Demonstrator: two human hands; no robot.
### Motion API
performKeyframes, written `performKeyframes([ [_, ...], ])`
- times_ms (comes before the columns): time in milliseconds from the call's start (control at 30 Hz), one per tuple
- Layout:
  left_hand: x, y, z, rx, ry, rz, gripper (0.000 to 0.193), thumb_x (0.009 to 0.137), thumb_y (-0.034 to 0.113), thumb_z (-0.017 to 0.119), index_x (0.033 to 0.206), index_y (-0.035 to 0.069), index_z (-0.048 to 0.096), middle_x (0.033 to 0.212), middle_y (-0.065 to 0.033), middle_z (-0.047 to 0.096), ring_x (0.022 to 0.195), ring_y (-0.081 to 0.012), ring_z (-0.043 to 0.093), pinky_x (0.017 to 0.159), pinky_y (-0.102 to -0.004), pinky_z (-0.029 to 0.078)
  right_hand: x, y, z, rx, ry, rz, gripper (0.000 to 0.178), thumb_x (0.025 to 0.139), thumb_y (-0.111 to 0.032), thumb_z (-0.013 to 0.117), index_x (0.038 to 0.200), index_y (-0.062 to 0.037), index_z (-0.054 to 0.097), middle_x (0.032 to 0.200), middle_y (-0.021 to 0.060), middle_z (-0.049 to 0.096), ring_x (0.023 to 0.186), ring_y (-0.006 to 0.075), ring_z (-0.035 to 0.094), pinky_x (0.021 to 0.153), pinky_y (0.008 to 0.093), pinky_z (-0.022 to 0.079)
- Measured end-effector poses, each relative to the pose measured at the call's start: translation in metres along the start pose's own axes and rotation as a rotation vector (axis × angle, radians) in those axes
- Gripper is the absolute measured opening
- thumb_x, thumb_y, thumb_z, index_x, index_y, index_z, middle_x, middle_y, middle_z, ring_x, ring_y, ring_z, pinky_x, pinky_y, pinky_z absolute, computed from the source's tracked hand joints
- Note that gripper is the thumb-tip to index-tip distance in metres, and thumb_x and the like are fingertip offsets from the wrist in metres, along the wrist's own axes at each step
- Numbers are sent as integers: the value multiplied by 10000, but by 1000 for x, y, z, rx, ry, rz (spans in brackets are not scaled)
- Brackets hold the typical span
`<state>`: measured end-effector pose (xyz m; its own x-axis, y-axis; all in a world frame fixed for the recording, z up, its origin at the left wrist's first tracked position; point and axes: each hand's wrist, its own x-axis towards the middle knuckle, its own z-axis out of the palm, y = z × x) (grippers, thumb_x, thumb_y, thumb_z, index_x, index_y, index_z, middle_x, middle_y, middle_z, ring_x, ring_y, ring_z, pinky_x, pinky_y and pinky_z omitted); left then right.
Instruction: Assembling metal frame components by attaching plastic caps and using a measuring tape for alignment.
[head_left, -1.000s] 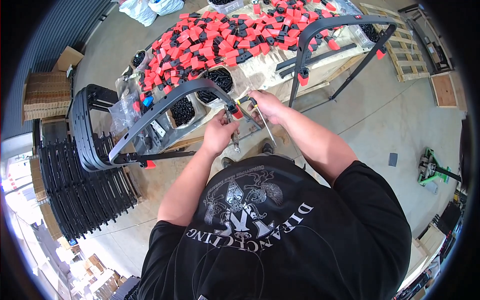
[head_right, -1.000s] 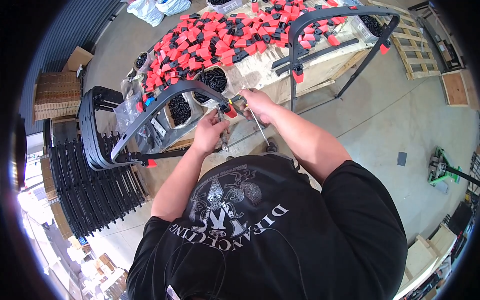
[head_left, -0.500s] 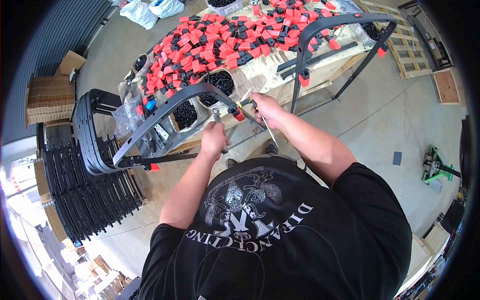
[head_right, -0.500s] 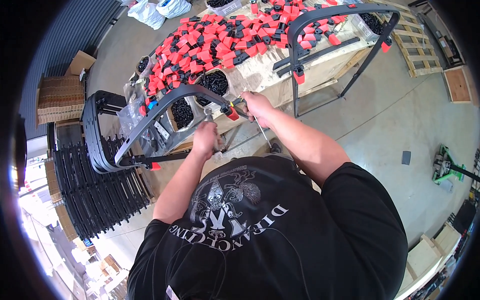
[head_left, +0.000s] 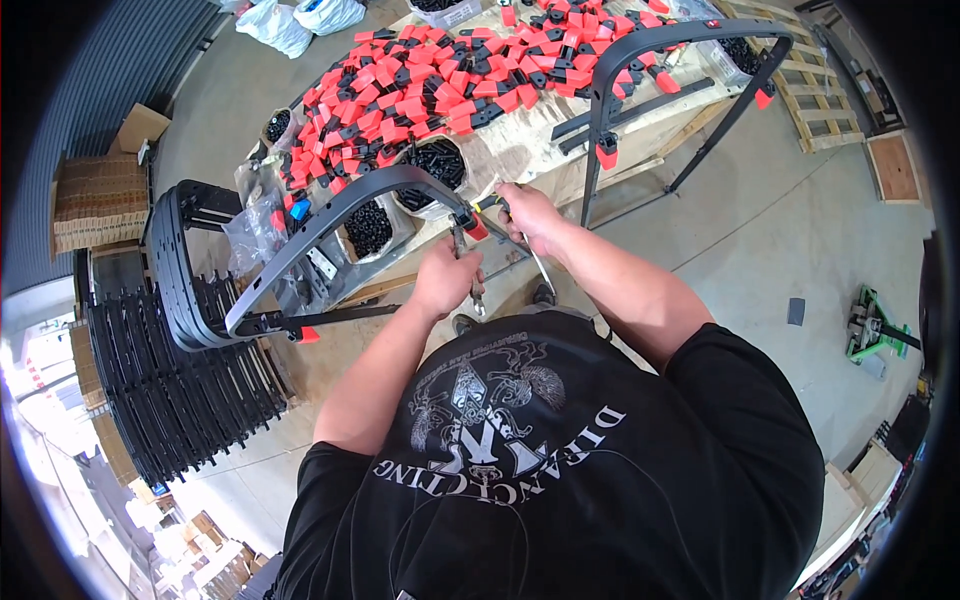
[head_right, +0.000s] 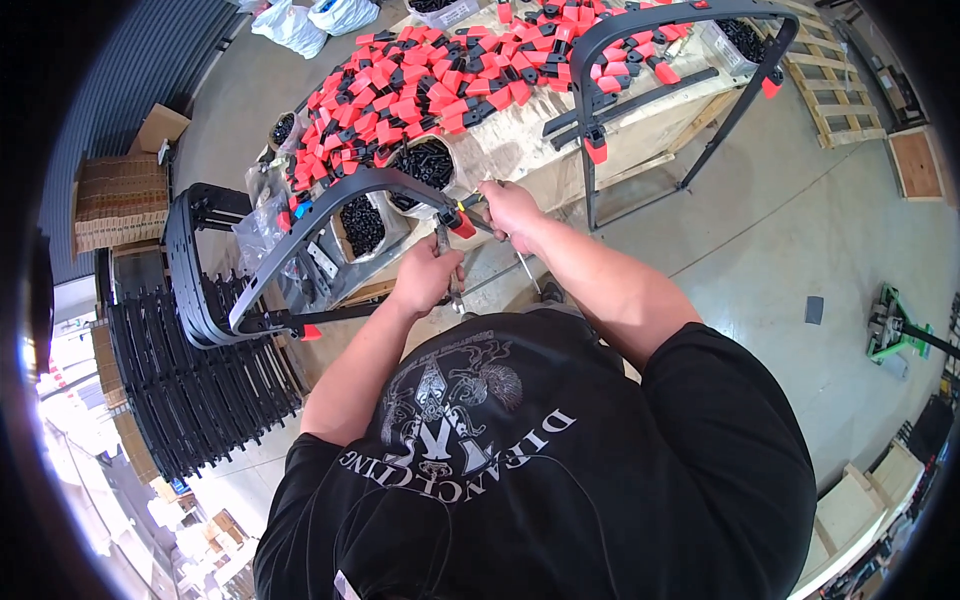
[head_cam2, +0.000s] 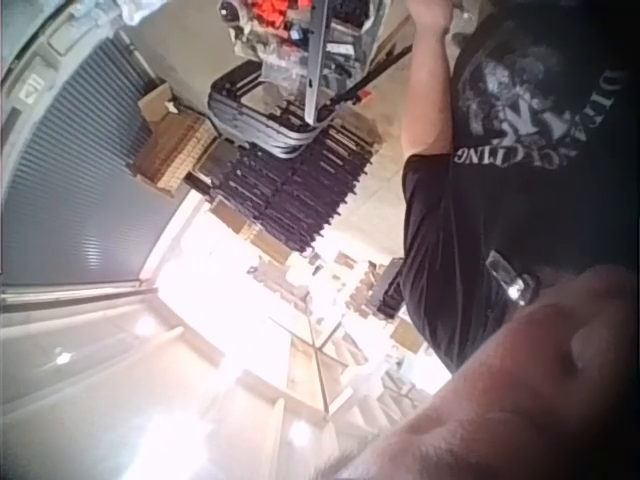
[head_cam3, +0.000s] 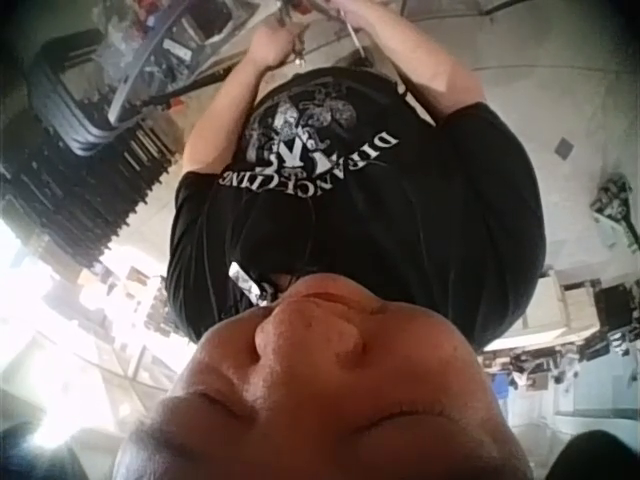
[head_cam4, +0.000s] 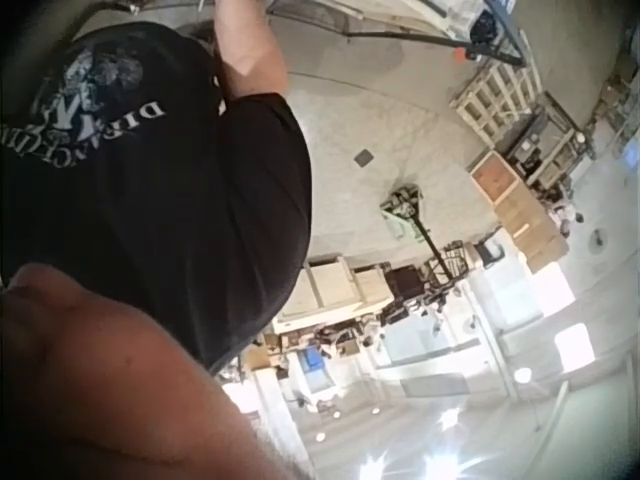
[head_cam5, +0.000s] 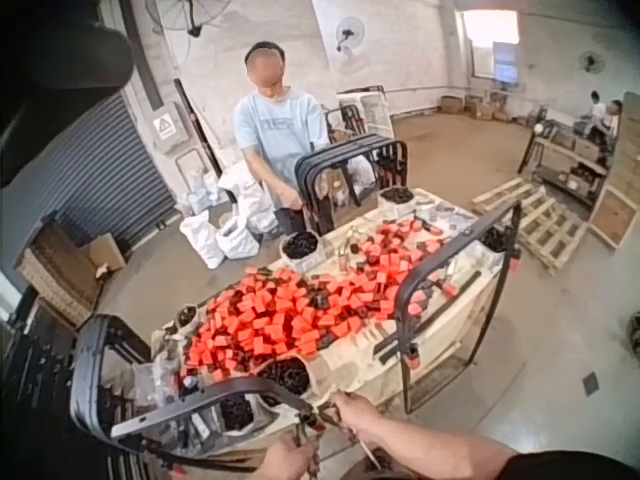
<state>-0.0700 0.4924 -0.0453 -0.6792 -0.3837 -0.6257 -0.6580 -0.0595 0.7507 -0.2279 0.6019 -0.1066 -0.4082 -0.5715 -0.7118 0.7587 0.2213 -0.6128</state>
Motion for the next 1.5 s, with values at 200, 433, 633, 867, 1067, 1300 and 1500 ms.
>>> performKeyframes([
  [200, 12, -19, 3, 342, -61, 115, 364, 898, 140, 672, 1154, -94, 561, 829, -157, 714, 750, -213, 714, 652, -374, 561, 4, 5, -2, -2, -13, -1, 327, 1015, -383, 553, 1068, -60, 554, 705, 14, 487, 532, 119, 418, 445, 306, 301],
  [433, 54, -123, 16, 740, 55, 97, 427, 895, 135, 647, 1198, -129, 502, 896, -236, 712, 736, -310, 741, 729, -445, 594, 5, 8, 2, -11, 20, -25, 324, 1018, -382, 573, 1050, -60, 544, 710, -5, 472, 524, 105, 386, 436, 300, 284],
  [633, 46, -79, 23, -289, 83, -322, 243, 898, 14, 563, 1075, -93, 436, 818, -170, 593, 645, -287, 684, 527, -425, 594, 0, 7, 2, -6, 31, -25, 341, 1005, -381, 604, 1096, -63, 524, 734, 9, 484, 520, 104, 379, 441, 289, 292],
  [867, 28, -75, 29, -2, 120, 30, 277, 961, 120, 585, 1119, -31, 414, 741, -92, 622, 608, -201, 656, 577, -357, 562, 7, 12, 2, -51, 88, -42, 426, 990, -418, 606, 1128, -20, 544, 780, 39, 525, 558, 132, 438, 458, 318, 343],
  [1067, 41, -71, 34, 288, 129, 114, 370, 970, 138, 592, 1178, -74, 372, 774, -146, 686, 675, -239, 716, 635, -374, 576, 11, 14, 2, -117, 102, -73, 487, 963, -439, 642, 1096, 26, 583, 795, 90, 607, 617, 190, 562, 512, 370, 434],
  [1300, 26, -47, 37, 185, 64, -9, 418, 926, 117, 577, 1159, -155, 360, 835, -262, 692, 666, -314, 740, 632, -404, 588, -3, 18, 21, -433, 428, -390, 569, 846, -431, 759, 972, 112, 644, 880, 232, 723, 802, 344, 720, 742, 423, 547],
  [1500, 23, -35, 33, 72, 48, -62, 318, 884, 73, 560, 1064, -171, 465, 758, -233, 657, 618, -307, 723, 548, -426, 573, 0, 26, 19, -506, 465, -460, 564, 851, -439, 778, 942, 99, 636, 829, 188, 709, 747, 239, 677, 703, 380, 533],
])
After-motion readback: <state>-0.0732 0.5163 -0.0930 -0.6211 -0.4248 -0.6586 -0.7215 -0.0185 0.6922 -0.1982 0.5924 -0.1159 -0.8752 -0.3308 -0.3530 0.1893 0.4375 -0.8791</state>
